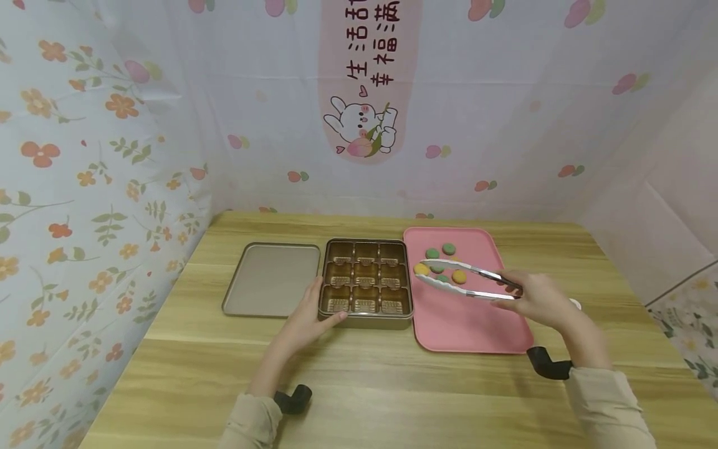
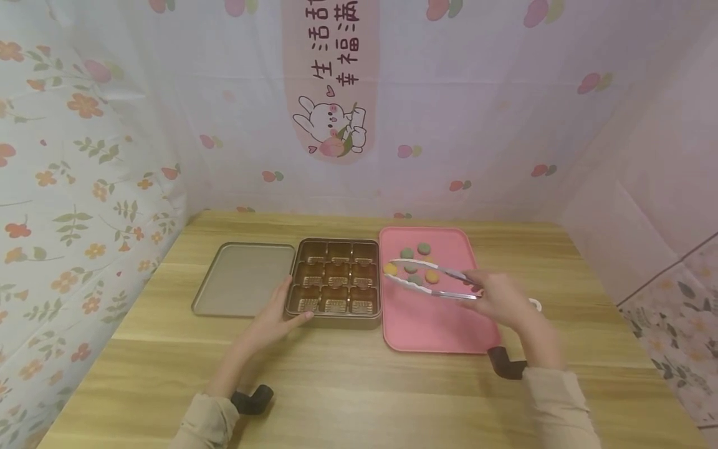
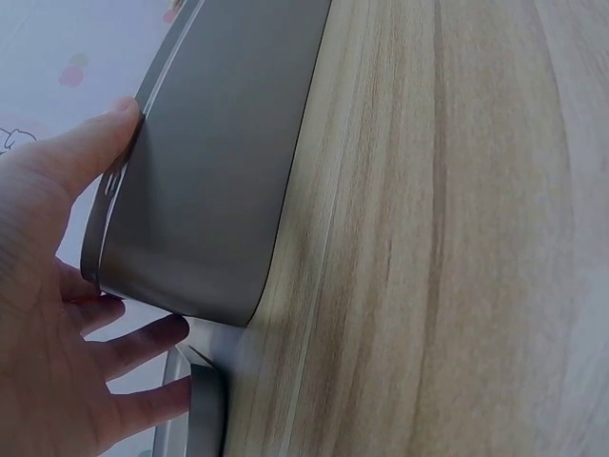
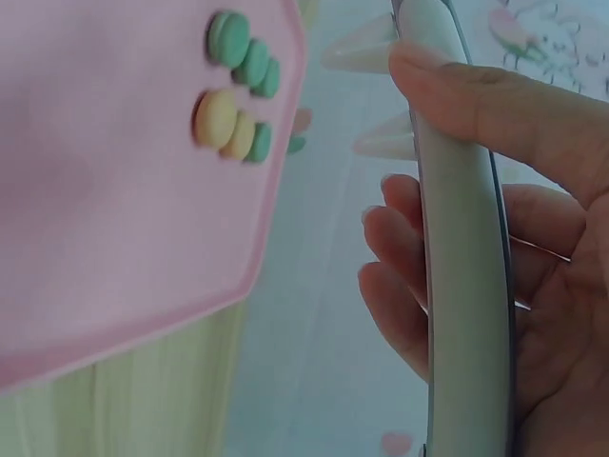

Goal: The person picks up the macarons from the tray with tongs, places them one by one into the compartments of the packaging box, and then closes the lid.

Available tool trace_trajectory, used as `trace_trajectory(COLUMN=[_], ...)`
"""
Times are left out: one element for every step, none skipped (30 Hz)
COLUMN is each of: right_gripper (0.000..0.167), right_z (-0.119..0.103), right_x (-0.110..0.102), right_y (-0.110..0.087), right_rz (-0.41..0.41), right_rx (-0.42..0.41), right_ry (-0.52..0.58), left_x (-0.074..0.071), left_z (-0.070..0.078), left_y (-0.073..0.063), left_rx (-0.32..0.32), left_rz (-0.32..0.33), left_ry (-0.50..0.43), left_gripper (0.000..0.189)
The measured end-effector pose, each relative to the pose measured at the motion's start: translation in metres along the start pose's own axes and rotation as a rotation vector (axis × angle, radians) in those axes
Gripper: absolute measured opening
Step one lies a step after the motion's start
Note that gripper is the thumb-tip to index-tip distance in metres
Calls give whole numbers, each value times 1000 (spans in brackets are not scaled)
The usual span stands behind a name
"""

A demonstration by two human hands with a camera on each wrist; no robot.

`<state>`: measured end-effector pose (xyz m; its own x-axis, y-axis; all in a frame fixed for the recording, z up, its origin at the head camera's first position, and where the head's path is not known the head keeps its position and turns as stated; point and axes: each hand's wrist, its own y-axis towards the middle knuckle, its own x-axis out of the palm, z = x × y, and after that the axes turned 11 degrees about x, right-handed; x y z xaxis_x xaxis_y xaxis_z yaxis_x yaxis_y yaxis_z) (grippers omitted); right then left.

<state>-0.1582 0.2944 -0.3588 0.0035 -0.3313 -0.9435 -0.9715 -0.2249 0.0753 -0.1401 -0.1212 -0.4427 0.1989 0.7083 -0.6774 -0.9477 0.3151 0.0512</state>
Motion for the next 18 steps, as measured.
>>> trace_trajectory(right_gripper=[39, 39, 38, 37, 37, 37, 36, 36, 36, 36, 36, 36, 36, 37, 37, 38, 39, 40], right_z=[-3, -6, -9, -13, -16, -19, -22, -24, -27, -29, -31, -33, -35, -36, -37, -39, -40, -40], right_x=[0, 1, 1, 2, 2, 2, 2, 2, 2, 2, 2, 2, 1, 1, 1, 1, 1, 1], right_y=[0, 0, 1, 1, 1, 2, 2, 2, 2, 2, 2, 1, 1, 1, 1, 1, 1, 1], right_rz=[-4, -11, -16, -20, -25, -28, -32, -36, -38, -45, -54, -63, -70, -73, -77, -81, -84, -85], right_rx=[-13, -27, -41, -55, -73, -88, -103, -116, -123, -126, -130, -129, -126, -120, -117, -118, -120, -118], right_ry=[-6, -10, -15, -22, -24, -27, -29, -30, -32, -30, -25, -22, -23, -26, -29, -35, -39, -44], left_x=[0, 0, 1, 1, 1, 1, 1, 1, 1, 1, 1, 1, 1, 1, 1, 1, 1, 1], left_z=[0, 0, 0, 0, -1, -1, -1, -1, -1, -2, -2, -2, -2, -2, -2, -2, -2, -1], left_y=[0, 0, 0, -1, -1, -1, -1, -2, -2, -2, -2, -2, -1, -1, -1, -1, -1, -1], left_rx=[2, 3, 4, 4, 4, 4, 4, 5, 5, 6, 7, 9, 10, 12, 11, 12, 12, 13], left_rz=[1, 0, 0, -1, -1, -1, -1, 0, 1, 2, 4, 5, 6, 7, 7, 9, 9, 11], left_ry=[1, 5, 8, 8, 9, 10, 11, 12, 11, 9, 10, 9, 9, 7, 4, 0, 0, -3], left_gripper=[103, 103, 103, 103, 103, 103, 103, 103, 103, 103, 103, 103, 103, 102, 102, 102, 102, 102])
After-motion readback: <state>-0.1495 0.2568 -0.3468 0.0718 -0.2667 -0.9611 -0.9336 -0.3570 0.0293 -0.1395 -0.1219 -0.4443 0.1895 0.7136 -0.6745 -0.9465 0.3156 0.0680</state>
